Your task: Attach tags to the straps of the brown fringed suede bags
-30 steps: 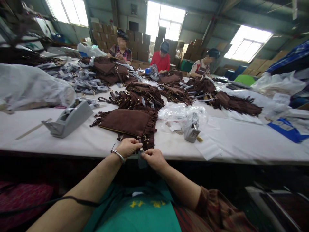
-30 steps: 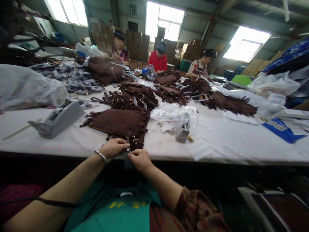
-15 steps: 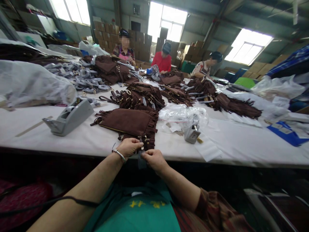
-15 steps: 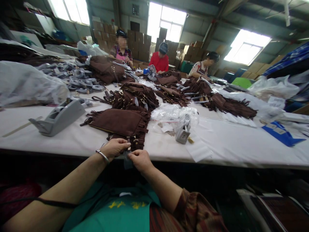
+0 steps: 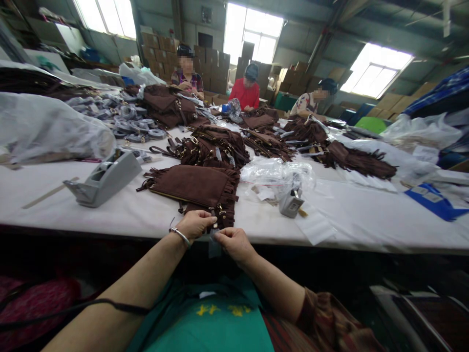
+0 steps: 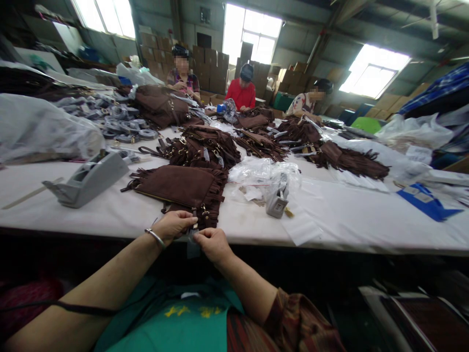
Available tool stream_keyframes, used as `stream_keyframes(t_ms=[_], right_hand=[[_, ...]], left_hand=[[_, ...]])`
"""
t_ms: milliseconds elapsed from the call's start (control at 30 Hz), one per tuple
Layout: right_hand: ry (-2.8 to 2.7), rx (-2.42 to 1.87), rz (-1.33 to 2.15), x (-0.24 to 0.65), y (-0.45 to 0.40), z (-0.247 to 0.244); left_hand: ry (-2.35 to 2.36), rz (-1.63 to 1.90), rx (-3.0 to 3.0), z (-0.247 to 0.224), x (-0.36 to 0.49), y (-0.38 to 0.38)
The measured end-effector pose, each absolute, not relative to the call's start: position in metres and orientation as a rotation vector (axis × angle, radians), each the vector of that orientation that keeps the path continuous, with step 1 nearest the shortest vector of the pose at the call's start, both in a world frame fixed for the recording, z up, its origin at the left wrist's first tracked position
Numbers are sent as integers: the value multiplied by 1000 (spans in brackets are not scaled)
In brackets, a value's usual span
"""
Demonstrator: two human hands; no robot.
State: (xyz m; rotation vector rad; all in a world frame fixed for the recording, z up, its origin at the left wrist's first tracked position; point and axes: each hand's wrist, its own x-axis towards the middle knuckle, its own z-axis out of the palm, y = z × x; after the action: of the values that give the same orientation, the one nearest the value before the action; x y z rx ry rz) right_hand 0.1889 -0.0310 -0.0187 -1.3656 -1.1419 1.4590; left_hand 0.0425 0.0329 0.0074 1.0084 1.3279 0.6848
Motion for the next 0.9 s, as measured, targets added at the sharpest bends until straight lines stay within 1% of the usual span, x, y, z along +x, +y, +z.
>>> stream_keyframes(t_ms=[467, 700, 900], right_hand=[[-1058, -1361, 1485, 186, -31, -16], [-1183, -1348, 1378, 189, -30, -21], [-1166, -1382, 1365, 192, -26, -23]], left_hand=[[1335, 701, 1040, 6, 42, 31], [1328, 696, 1031, 7, 44, 31], [1330, 697, 1016, 8, 43, 31]])
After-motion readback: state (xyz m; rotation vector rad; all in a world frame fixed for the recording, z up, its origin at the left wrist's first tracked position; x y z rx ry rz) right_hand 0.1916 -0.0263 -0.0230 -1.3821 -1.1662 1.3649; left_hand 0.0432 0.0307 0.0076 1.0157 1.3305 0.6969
